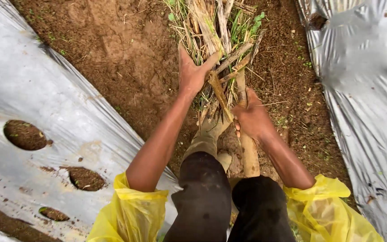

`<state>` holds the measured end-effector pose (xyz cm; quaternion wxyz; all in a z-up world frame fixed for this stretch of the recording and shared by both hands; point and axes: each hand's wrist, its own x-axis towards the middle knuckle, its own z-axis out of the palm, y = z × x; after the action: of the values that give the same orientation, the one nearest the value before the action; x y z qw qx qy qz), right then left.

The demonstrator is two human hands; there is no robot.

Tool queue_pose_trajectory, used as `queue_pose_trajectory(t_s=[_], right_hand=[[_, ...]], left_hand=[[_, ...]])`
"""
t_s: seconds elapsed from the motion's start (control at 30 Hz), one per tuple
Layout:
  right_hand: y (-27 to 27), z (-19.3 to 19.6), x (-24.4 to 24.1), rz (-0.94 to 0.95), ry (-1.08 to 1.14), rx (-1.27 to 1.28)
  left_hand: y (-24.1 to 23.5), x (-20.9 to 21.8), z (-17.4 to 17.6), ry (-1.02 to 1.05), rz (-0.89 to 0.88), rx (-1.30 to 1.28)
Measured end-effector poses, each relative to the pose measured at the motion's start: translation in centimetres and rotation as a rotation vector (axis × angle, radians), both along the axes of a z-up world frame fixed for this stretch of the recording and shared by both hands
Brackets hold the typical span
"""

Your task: Using a sickle to clear weeds from the ground between plastic-covered crop rows and gathering the debris into bundles.

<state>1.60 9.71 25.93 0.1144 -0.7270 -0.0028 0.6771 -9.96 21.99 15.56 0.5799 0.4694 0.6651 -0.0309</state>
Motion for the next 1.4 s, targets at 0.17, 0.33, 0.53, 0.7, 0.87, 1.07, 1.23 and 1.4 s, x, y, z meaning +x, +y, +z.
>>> queue_pose_trajectory(t_s=[0.17, 0.33, 0.53, 0.7, 0.87, 1.07, 1.23, 1.4], right_hand=[[1.7, 10.8, 0.8, -0.083, 0.021, 0.212], [6.4, 20.8, 0.6, -0.034, -0.009, 0.235], [8.5, 28.6, -0.5, 0.011, -0.018, 0.273], [8.0, 30.9, -1.6, 0.073, 0.003, 0.317], [6.1, 31.5, -1.4, 0.097, 0.039, 0.331], [3.2, 29.7, 0.1, 0.102, 0.032, 0.279], [2.5, 23.4, 0.5, 0.14, -0.016, 0.194], [1.8, 11.5, -0.8, 0.152, -0.028, 0.101]], left_hand=[[0.7, -1.1, 7.3, -0.127, 0.034, 0.054], [4.1, -1.4, 17.0, -0.122, 0.099, 0.029], [5.9, -3.3, 23.8, -0.127, 0.188, 0.032], [5.9, -4.8, 29.4, -0.099, 0.236, 0.048], [4.1, -5.3, 32.7, -0.087, 0.291, 0.071], [1.4, -3.6, 32.5, -0.052, 0.292, 0.025], [-3.1, -3.7, 18.4, -0.053, 0.312, -0.052], [-4.0, -4.2, 6.2, -0.066, 0.329, -0.172]])
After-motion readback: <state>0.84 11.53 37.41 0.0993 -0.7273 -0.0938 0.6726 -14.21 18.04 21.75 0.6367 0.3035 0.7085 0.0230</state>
